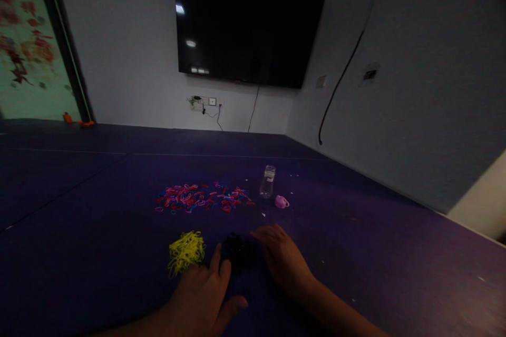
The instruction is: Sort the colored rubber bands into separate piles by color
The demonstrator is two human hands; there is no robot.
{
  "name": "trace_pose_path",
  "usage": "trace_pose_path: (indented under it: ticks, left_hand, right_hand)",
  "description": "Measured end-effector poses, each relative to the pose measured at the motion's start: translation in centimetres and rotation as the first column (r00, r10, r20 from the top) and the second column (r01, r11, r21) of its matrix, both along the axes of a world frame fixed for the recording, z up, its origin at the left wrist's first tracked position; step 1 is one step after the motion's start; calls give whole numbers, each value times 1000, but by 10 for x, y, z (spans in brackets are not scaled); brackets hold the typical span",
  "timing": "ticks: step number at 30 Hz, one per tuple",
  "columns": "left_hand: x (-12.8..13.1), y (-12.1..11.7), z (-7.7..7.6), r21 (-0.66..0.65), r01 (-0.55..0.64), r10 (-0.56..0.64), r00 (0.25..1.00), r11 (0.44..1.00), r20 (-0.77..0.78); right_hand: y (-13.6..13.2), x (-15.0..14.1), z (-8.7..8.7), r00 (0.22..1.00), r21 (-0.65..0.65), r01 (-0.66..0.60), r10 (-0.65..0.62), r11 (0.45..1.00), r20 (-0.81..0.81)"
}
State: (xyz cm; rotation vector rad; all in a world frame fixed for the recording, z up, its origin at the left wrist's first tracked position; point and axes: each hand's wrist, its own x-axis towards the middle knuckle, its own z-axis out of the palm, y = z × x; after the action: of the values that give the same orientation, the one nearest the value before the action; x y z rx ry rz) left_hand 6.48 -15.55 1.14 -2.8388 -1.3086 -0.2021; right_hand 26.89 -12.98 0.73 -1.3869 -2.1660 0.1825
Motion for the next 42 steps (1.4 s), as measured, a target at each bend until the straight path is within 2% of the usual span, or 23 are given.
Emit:
trace_pose_path:
  ticks: [5, 9, 12, 15, 18, 21, 23, 25, 29, 32, 34, 39, 42]
  left_hand:
    - [-1, 0, 2, 17, 25, -25, 999, 1000, 21]
    - [-1, -2, 1, 80, 18, -16, 1000, 997, -19]
    - [-3, -5, -1, 228, 82, -75, 996, 970, -39]
    - [-8, -12, 2, 357, 297, -292, 954, 885, -71]
    - [-12, -18, 9, 348, 551, -534, 832, 759, -152]
    - [-12, -20, 13, 316, 634, -601, 772, 706, -208]
    - [-9, -17, 11, 332, 619, -589, 784, 712, -197]
    - [-7, -13, 7, 336, 570, -554, 819, 750, -151]
    - [-3, -3, 3, 273, 414, -409, 909, 868, -79]
    - [-3, 1, 2, 254, 325, -317, 946, 911, -75]
    - [-3, 1, 2, 291, 323, -322, 945, 901, -51]
    - [-7, -3, 1, 433, 383, -461, 883, 816, 86]
    - [-7, -4, 0, 455, 356, -459, 878, 816, 137]
  right_hand:
    - [-6, -4, -6, 982, -16, -36, 39, 999, 182]
    - [-7, -5, -6, 983, 5, -41, 40, 999, 179]
    - [-6, -1, -3, 992, 23, -28, 25, 999, 127]
    - [-8, 2, 1, 997, 33, -42, 40, 999, 59]
    - [-15, 3, 5, 987, 27, -141, 139, 990, 82]
    - [-22, 0, 3, 946, 12, -272, 265, 962, 188]
    - [-24, -2, 0, 922, -13, -309, 303, 951, 240]
    - [-23, -3, -2, 923, -38, -295, 295, 955, 248]
    - [-18, -1, -1, 961, -64, -235, 242, 970, 137]
    - [-17, 0, 1, 975, -34, -215, 217, 976, 53]
    - [-18, 1, 2, 974, 6, -227, 227, 974, 18]
    - [-19, 2, -3, 947, 64, -321, 319, 945, 48]
    - [-16, 3, -5, 942, 61, -330, 325, 942, 78]
